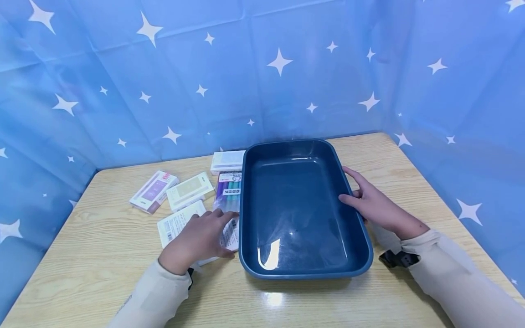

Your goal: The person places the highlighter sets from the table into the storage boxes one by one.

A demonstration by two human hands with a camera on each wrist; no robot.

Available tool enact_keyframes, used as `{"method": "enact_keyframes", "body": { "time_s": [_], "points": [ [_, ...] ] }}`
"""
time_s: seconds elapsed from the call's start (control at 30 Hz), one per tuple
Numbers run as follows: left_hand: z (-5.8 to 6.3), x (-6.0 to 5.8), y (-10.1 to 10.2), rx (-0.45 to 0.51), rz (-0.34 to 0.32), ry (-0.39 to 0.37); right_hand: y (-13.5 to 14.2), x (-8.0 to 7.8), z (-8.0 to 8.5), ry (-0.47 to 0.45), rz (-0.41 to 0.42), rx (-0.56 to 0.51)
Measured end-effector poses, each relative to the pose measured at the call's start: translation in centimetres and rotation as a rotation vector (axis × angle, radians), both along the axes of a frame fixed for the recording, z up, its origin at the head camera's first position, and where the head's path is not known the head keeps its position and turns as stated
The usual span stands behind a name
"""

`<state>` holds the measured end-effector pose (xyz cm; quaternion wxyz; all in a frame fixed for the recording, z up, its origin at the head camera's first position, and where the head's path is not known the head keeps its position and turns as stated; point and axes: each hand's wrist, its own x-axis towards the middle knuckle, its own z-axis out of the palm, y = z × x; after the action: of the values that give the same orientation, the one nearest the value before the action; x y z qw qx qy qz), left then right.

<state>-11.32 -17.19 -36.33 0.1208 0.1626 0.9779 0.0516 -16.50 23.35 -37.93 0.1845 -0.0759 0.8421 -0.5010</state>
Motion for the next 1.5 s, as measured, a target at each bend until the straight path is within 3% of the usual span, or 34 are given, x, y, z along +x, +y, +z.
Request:
{"method": "enact_keyframes", "body": {
  "time_s": [0.13, 0.3, 0.43, 0.63, 1.03, 1.3, 1.5],
  "points": [
    [-0.1, 0.0, 0.0, 0.006, 0.002, -0.007, 0.4, -0.3, -0.3, -0.066, -0.009, -0.076],
    [-0.2, 0.0, -0.1, 0.006, -0.003, -0.007, 1.1, -0.6, -0.9, -0.176, -0.009, -0.350],
    [-0.2, -0.1, -0.2, -0.001, -0.001, -0.008, 1.8, -1.0, -1.6, -0.237, 0.055, -0.564],
    [0.0, -0.2, -0.2, 0.001, 0.004, -0.016, 2.2, -1.4, -2.3, -0.287, 0.125, -0.724],
    [0.4, -0.3, -0.4, 0.000, -0.026, 0.005, 2.1, -1.7, -1.6, -0.257, 0.143, -0.739],
    [-0.1, -0.4, -0.3, 0.009, -0.027, -0.023, 2.3, -1.7, -2.1, -0.256, 0.132, -0.727],
    [0.3, -0.5, -0.4, 0.025, -0.010, -0.048, 2.3, -1.6, -2.2, -0.250, 0.120, -0.714]
  ]
}}
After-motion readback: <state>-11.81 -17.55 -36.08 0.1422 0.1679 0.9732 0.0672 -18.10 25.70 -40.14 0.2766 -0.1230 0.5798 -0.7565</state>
